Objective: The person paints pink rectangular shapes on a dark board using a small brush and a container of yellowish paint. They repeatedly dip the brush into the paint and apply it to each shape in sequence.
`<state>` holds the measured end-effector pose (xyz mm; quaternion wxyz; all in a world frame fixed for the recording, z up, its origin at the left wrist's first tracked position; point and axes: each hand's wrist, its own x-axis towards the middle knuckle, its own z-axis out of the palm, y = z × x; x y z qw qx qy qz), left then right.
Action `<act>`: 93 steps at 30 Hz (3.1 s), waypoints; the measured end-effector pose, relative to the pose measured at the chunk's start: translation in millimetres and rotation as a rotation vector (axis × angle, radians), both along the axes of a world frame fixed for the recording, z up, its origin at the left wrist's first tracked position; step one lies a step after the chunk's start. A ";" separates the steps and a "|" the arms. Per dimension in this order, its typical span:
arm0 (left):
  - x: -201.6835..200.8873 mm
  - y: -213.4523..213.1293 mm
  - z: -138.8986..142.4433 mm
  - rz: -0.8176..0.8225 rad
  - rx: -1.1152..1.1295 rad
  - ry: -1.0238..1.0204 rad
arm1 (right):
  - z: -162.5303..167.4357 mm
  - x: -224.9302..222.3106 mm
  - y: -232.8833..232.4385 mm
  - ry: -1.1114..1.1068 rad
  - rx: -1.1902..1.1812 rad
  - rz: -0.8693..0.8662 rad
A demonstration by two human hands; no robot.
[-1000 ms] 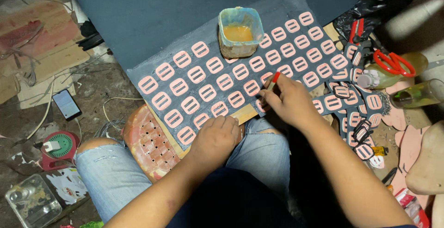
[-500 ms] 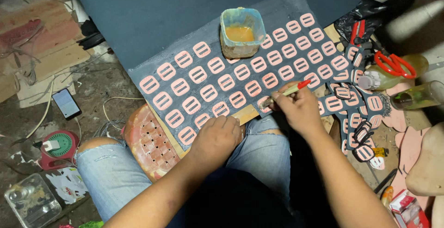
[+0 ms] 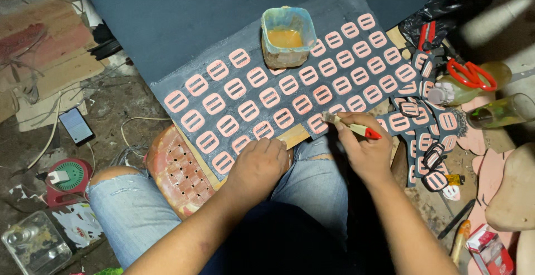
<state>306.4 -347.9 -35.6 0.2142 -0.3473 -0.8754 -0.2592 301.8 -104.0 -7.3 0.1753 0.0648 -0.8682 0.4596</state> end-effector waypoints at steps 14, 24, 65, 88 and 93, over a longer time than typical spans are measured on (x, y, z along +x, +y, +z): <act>3.5 2.2 -0.4 -0.006 0.002 -0.016 | 15.5 -8.0 -0.6 0.055 0.387 0.278; 5.1 3.2 -0.8 0.011 0.000 -0.001 | 18.2 -11.3 13.9 -0.007 0.219 0.084; 2.7 1.3 -0.8 -0.007 0.004 -0.024 | 22.2 9.4 5.9 -0.095 0.439 0.245; 1.1 8.6 -25.3 -0.005 -0.074 -0.110 | 67.6 -160.3 -35.6 0.343 0.422 0.194; 1.9 12.1 -31.9 -0.005 -0.080 -0.097 | 74.1 -186.6 -67.1 0.329 0.632 0.230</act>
